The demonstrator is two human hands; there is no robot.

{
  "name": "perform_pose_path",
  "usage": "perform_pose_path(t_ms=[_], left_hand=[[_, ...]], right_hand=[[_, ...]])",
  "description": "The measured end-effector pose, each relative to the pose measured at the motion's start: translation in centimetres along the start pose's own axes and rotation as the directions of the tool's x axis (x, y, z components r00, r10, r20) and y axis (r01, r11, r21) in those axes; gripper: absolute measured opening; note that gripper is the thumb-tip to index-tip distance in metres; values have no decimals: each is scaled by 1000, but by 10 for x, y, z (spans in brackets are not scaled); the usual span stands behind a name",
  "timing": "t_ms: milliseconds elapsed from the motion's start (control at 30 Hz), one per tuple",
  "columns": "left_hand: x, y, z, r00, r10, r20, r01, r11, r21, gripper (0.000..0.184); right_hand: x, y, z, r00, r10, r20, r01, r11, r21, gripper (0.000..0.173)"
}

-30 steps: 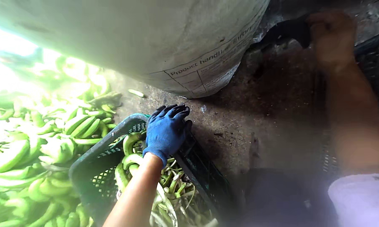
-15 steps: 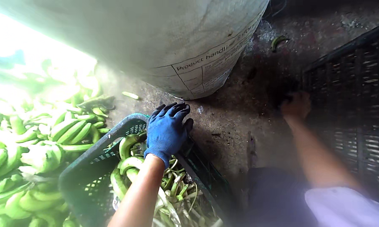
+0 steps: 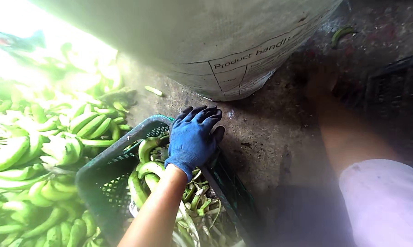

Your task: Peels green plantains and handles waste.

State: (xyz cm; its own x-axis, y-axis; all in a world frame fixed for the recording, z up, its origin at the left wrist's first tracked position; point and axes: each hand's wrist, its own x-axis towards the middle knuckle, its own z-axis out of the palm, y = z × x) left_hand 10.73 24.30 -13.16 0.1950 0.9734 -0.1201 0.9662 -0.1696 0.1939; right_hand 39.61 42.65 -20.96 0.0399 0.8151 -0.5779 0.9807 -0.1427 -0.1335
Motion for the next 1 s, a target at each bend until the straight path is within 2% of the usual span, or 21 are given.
perform_pose_path(t_ms=[200,267,333,400,433,467,500,567,600,633,700,767,800,833,867,900,933,967,1000], left_hand=[[3,-2,0,1000,-14,11,14,1000,0,41],[3,0,-2,999,-24,32,24,1000,-15,40],[3,-1,-4,997,-39,63,41,999,-25,41],[3,-2,-1,997,-43,66,44,999,-14,42],[4,-2,0,998,-37,60,38,999,-12,42],[4,-2,0,998,-34,60,35,999,-16,42],[5,-2,0,998,-29,63,29,999,-12,42],[7,-2,2,999,-18,46,18,1000,-3,42],[7,-3,2,999,-18,44,18,1000,-3,42],[6,-4,2,999,-18,45,18,1000,-6,42],[2,-3,-1,998,-21,59,22,1000,-20,42],[1,-2,-3,999,1,48,1,999,-42,42],[1,-2,-2,999,17,36,-16,999,-46,42],[2,-3,-1,999,30,28,-28,999,-45,43],[3,-3,0,999,34,24,-33,998,-45,44],[3,-4,1,999,30,27,-29,999,-36,45],[3,-4,0,999,22,32,-21,999,-27,45],[3,-3,0,999,14,35,-14,1000,-19,44],[3,-2,0,999,6,41,-5,1000,-9,43]], right_hand=[[-27,9,9,1000,-16,20,17,1000,-24,62],[-42,4,19,999,-52,15,53,996,-67,57],[-55,-3,28,997,-58,48,63,992,-109,53],[-54,-3,37,991,1,134,15,993,-118,53],[-45,5,46,984,23,178,-6,995,-96,53],[-31,22,63,987,0,158,5,1000,-30,50],[-18,47,87,994,-98,49,94,992,83,45],[-23,61,102,961,-276,-10,260,893,367,39],[-44,55,98,915,-404,8,354,811,466,41],[-73,43,90,826,-564,8,478,707,521,41],[-139,16,79,545,-834,-83,751,442,490,35],[-194,-6,75,282,-948,-147,902,211,376,46],[-209,-10,74,196,-972,-131,942,150,299,53],[-213,-10,75,158,-979,-129,961,122,250,54],[-208,-4,75,189,-973,-134,963,157,221,51],[-195,7,74,280,-950,-138,948,251,197,46],[-176,23,72,421,-899,-123,901,398,175,39],[-155,42,70,595,-798,-99,802,580,146,35],[-135,60,68,772,-633,-55,635,765,112,35]])
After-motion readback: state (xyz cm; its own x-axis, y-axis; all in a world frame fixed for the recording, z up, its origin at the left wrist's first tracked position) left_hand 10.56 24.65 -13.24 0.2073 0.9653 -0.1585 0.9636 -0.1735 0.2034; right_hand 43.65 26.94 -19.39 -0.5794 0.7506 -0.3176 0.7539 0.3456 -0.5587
